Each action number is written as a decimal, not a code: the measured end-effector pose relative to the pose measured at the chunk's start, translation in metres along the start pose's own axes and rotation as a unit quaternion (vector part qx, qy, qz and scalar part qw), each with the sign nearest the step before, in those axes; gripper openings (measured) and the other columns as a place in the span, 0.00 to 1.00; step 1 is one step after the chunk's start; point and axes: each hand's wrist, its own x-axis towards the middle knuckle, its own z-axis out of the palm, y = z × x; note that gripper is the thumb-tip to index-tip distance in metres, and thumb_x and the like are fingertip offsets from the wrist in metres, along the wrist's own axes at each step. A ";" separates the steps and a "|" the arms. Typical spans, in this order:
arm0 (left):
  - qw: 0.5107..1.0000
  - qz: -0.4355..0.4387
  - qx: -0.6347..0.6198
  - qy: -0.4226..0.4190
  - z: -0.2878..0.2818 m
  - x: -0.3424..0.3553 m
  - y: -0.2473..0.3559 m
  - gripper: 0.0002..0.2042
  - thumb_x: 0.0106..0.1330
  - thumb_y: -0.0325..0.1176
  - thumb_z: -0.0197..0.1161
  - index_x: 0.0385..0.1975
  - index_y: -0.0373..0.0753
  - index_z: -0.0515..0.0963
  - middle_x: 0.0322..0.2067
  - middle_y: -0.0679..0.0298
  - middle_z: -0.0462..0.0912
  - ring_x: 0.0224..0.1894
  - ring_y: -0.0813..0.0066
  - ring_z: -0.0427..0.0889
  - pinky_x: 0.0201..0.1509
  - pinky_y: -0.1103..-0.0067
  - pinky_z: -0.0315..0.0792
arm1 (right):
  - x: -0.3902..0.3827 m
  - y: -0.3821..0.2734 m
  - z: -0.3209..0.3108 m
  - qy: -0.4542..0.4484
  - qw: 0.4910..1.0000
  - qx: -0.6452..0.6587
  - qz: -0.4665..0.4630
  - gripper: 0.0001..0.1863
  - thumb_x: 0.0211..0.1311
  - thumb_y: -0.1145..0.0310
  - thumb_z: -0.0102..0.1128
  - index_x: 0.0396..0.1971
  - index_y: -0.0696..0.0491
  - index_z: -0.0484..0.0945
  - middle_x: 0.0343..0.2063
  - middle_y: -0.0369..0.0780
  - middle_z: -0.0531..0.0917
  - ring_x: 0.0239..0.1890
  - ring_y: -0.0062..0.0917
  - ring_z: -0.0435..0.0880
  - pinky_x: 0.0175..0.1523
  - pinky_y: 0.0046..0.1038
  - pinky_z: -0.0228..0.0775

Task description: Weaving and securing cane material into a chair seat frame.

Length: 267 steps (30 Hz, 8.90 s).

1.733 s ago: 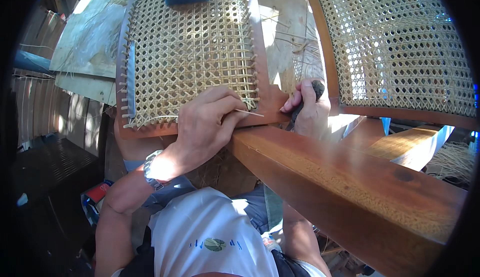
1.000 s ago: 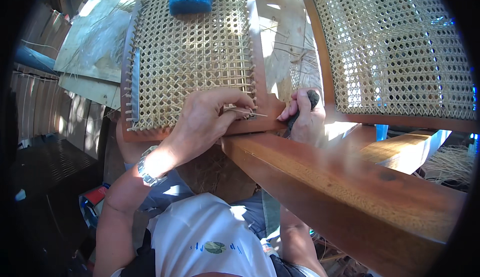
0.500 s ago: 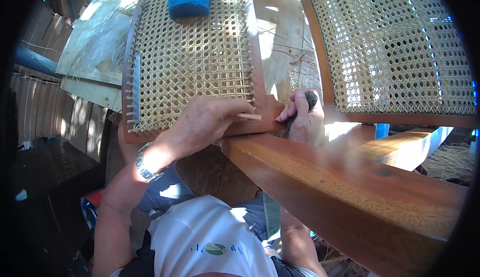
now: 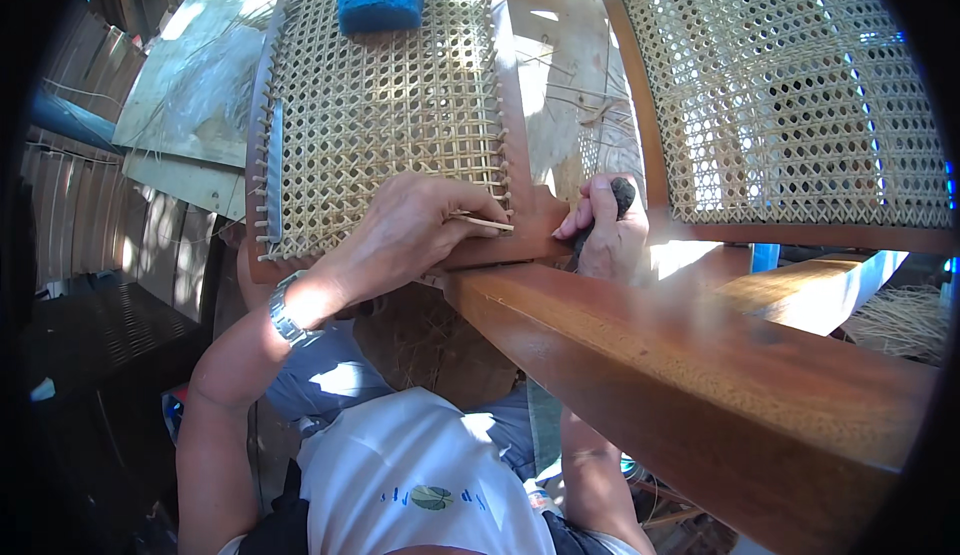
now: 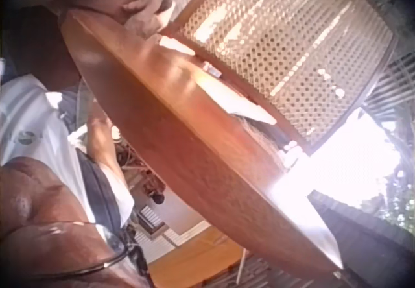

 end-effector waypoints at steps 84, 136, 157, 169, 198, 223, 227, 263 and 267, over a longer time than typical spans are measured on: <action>0.992 0.018 -0.104 -0.070 0.003 0.014 -0.023 0.08 0.53 0.27 0.72 0.33 0.38 0.87 0.32 0.57 0.87 0.39 0.62 0.86 0.44 0.71 0.76 | -0.055 0.020 -0.245 -0.145 0.780 -0.566 -0.223 0.17 0.60 0.69 0.68 0.49 0.54 0.80 0.38 0.42 0.86 0.42 0.33 0.84 0.49 0.35 0.73; 0.956 -0.045 -0.163 0.241 -0.066 -0.032 0.039 0.11 0.74 0.35 0.56 0.45 0.37 0.81 0.22 0.70 0.80 0.25 0.87 0.75 0.28 0.85 0.67 | -0.183 0.073 -0.239 0.326 0.864 -0.364 -0.123 0.15 0.73 0.58 0.56 0.38 0.56 0.75 0.19 0.30 0.71 0.21 0.11 0.68 0.25 0.18 0.60; 0.754 -0.098 -0.598 0.253 -0.058 -0.168 0.028 0.08 0.75 0.30 0.51 0.47 0.35 0.71 0.52 0.46 0.80 0.54 0.57 0.82 0.60 0.66 0.77 | 0.066 0.132 -0.492 0.125 0.779 -0.612 0.058 0.26 0.70 0.50 0.53 0.36 0.64 0.78 0.32 0.56 0.83 0.38 0.48 0.82 0.43 0.43 0.72; 0.721 -0.156 -0.637 0.221 -0.048 -0.154 0.031 0.09 0.74 0.33 0.55 0.45 0.34 0.76 0.29 0.68 0.78 0.20 0.90 0.65 0.25 0.90 0.59 | -0.104 0.043 -0.314 0.250 0.933 -0.251 -0.058 0.14 0.74 0.60 0.51 0.45 0.55 0.78 0.19 0.31 0.69 0.19 0.13 0.66 0.21 0.18 0.55; 0.981 -0.185 -0.038 0.046 -0.013 -0.004 0.007 0.09 0.55 0.34 0.66 0.22 0.34 0.82 0.18 0.52 0.82 0.27 0.52 0.84 0.38 0.65 0.77 | -0.072 -0.010 -0.002 0.172 0.968 -0.145 -0.113 0.13 0.65 0.68 0.63 0.44 0.57 0.73 0.30 0.39 0.80 0.25 0.17 0.80 0.33 0.17 0.76; 0.983 -0.180 -0.011 0.029 -0.007 0.002 0.000 0.09 0.53 0.33 0.63 0.22 0.33 0.83 0.22 0.45 0.82 0.31 0.47 0.85 0.40 0.62 0.78 | -0.003 -0.014 -0.020 -0.080 0.992 -0.082 0.058 0.11 0.67 0.69 0.62 0.42 0.57 0.73 0.27 0.41 0.81 0.22 0.22 0.82 0.27 0.24 0.81; 0.984 -0.175 -0.003 0.034 -0.006 0.002 0.003 0.08 0.53 0.32 0.63 0.21 0.33 0.83 0.21 0.46 0.82 0.30 0.47 0.84 0.39 0.62 0.77 | -0.003 -0.013 -0.019 -0.062 0.994 -0.032 0.087 0.10 0.67 0.69 0.62 0.43 0.57 0.73 0.27 0.41 0.81 0.22 0.22 0.82 0.26 0.24 0.80; 0.999 -0.030 0.030 0.018 0.001 0.012 -0.010 0.07 0.55 0.29 0.61 0.21 0.31 0.80 0.19 0.49 0.80 0.27 0.51 0.83 0.34 0.64 0.75 | -0.016 -0.027 0.007 -0.015 0.983 -0.170 -0.069 0.06 0.66 0.74 0.59 0.37 0.55 0.71 0.20 0.38 0.78 0.15 0.19 0.78 0.20 0.20 0.72; 0.993 -0.099 -0.007 -0.064 -0.011 0.021 -0.009 0.07 0.55 0.28 0.60 0.22 0.31 0.81 0.20 0.49 0.81 0.26 0.54 0.84 0.34 0.66 0.76 | -0.006 -0.029 0.006 -0.056 0.988 -0.127 -0.073 0.06 0.65 0.75 0.60 0.37 0.55 0.71 0.20 0.38 0.78 0.14 0.19 0.77 0.19 0.19 0.70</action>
